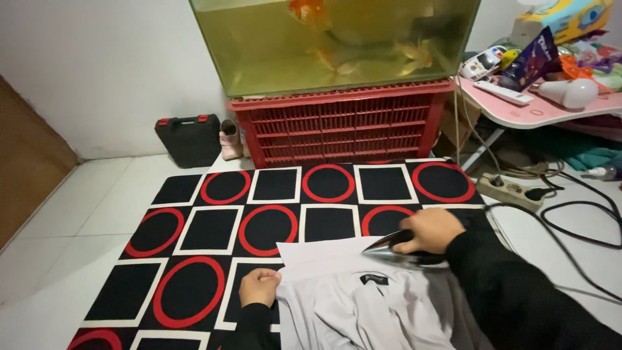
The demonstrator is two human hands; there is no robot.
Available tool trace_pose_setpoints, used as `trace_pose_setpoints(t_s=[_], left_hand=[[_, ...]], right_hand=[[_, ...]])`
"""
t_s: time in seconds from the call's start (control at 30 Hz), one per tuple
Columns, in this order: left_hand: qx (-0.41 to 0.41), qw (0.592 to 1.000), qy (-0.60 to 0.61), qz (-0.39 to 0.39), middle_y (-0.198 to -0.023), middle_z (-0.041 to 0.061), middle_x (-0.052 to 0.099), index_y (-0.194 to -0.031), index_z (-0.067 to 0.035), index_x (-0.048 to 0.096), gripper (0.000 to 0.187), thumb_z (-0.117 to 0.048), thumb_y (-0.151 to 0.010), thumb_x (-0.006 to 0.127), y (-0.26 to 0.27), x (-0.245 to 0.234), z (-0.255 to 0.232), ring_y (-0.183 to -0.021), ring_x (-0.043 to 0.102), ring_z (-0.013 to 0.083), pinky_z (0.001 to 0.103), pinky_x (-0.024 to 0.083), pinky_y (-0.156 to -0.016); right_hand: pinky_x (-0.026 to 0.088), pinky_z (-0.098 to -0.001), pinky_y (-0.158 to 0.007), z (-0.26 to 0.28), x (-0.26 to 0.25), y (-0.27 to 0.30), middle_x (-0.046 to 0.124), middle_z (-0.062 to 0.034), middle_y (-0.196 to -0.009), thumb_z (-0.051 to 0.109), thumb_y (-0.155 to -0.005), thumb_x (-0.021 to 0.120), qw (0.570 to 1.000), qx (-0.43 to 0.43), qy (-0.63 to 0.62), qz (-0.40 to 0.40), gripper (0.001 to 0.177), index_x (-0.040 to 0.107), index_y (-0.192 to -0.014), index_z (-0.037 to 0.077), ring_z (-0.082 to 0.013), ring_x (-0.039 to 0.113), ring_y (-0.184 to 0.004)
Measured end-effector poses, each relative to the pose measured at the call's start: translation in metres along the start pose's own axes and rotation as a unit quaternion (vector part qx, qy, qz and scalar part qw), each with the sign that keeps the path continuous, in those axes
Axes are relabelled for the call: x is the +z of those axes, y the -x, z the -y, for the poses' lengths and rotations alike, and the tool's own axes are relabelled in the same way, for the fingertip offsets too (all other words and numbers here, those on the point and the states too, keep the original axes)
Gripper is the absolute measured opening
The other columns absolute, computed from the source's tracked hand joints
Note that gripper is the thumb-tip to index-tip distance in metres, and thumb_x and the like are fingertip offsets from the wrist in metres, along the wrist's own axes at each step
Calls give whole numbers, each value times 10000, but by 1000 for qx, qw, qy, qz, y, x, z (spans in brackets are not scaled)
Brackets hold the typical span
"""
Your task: Ironing a white shirt on a mat on the floor.
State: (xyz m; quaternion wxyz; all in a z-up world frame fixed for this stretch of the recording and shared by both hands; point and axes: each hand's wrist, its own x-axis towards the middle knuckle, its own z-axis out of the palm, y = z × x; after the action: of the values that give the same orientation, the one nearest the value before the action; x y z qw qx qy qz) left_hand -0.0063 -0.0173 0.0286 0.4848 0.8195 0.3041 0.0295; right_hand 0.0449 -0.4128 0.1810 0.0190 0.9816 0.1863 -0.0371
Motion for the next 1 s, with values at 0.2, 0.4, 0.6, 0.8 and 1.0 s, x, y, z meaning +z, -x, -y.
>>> trace_pose_setpoints(t_s=[0.2, 0.4, 0.6, 0.8, 1.0], left_hand=[[38, 998, 7, -45, -818, 100, 800, -887, -60, 806, 152, -175, -801, 757, -29, 11, 31, -785, 765, 233, 348, 581, -771], [39, 985, 65, -152, -869, 103, 790, -973, -60, 755, 194, -217, -919, 653, -16, -17, 6, -842, 756, 274, 384, 560, -786], [77, 958, 108, -255, -992, 123, 746, -1088, -66, 722, 231, -239, -989, 605, -32, -12, 19, -917, 733, 300, 406, 552, -779], [58, 972, 115, -195, -954, 118, 769, -1096, -78, 725, 240, -244, -982, 594, -22, -9, 12, -882, 746, 287, 397, 561, -784], [83, 984, 98, -123, -913, 120, 789, -1045, -65, 751, 245, -265, -951, 646, -32, 3, 19, -858, 760, 259, 374, 565, -792]], right_hand=[[555, -492, -701, 71, 7, -39, 712, -144, -745, 711, -686, 713, 996, -82, -15, -40, 611, 754, -787, 109, -361, 701, -740], [554, -493, -680, 137, 3, -65, 695, -154, -688, 656, -677, 738, 983, -174, -41, -50, 565, 749, -747, 96, -364, 699, -715], [552, -484, -666, 179, 11, -85, 700, -149, -694, 623, -690, 745, 979, -181, -53, -79, 536, 760, -756, 91, -354, 703, -707], [561, -466, -675, 193, 30, -108, 711, -131, -716, 601, -722, 742, 986, -96, -64, -119, 525, 764, -780, 80, -329, 714, -723], [564, -464, -700, 172, 11, -91, 708, -146, -722, 596, -723, 732, 990, -102, -71, -74, 511, 773, -798, 93, -338, 714, -734]])
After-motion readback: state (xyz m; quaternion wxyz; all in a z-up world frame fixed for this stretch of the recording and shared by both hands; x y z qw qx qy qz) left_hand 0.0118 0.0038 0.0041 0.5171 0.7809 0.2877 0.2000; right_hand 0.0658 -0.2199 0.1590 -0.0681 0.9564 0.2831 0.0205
